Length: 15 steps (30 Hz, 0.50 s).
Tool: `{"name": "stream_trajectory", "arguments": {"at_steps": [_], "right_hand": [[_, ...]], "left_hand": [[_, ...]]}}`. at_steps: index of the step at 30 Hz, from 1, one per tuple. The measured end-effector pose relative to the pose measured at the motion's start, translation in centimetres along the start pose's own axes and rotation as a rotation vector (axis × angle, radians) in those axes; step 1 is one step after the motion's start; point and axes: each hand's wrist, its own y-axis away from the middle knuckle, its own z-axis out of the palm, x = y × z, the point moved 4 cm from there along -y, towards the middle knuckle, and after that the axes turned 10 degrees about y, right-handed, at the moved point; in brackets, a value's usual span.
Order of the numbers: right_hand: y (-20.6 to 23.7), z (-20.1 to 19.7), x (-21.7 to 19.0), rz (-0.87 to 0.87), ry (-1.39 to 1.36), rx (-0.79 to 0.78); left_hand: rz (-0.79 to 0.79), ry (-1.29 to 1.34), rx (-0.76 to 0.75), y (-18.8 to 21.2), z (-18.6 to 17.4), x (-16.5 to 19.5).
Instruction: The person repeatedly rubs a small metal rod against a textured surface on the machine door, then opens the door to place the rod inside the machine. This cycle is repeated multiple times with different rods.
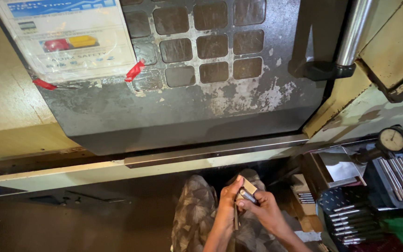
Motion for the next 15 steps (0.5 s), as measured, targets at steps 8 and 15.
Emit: {"name": "stream_trajectory", "arguments": {"at_steps": [8,15], "right_hand": [[0.3,0.2,-3.1,-0.006,0.053,-0.101],[2.1,-0.5,-4.3,0.057,0.305,0.083]], "left_hand": [[-0.002,-0.157,-0.028,-1.6,-1.6,0.4],[-0.073,-0.050,0.174,-2.2,-3.6,0.2]]}}
